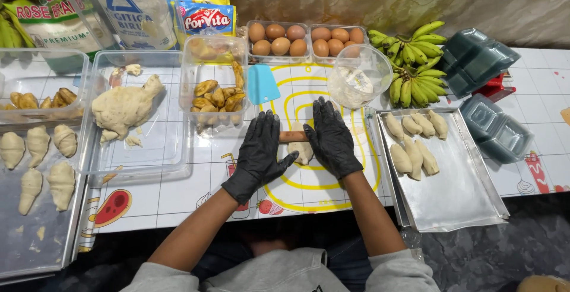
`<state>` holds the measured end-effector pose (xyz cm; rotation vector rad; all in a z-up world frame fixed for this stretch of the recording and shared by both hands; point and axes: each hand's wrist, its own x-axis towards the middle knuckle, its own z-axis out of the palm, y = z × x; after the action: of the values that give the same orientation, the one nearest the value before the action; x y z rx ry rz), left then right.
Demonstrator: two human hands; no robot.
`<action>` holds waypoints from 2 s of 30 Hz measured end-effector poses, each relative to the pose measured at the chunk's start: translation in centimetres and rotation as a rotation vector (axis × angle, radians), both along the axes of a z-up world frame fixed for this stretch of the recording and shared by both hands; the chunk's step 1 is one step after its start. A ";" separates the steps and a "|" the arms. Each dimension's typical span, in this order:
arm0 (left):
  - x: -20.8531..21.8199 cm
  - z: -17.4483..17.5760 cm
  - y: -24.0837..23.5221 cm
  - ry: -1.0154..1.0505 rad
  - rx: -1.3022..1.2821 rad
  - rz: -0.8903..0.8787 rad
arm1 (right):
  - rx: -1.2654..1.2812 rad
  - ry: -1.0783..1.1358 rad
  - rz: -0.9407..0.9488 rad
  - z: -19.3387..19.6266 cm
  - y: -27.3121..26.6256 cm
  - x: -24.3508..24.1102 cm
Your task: Rolling out small pieces of dough and shaping them around banana slices to make individual pastries.
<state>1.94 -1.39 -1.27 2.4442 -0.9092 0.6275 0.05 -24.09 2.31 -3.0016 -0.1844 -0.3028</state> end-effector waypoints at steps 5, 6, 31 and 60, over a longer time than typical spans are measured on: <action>-2.6 1.9 1.7 0.047 0.029 -0.047 | 0.035 -0.025 0.005 0.8 0.8 -3.5; -3.5 2.8 2.2 0.069 0.049 -0.061 | 0.039 -0.029 0.001 1.0 1.1 -4.1; -4.5 2.0 0.1 0.014 0.083 -0.257 | 0.212 0.028 0.106 3.3 0.0 -0.5; 8.1 -4.9 -6.5 0.450 0.075 -0.031 | 0.823 -0.248 -0.408 1.8 -0.3 -0.4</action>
<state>10.03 -7.90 -6.12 2.4798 -0.7908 0.0227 -0.38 -24.36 4.15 -2.1515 0.4342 -0.6094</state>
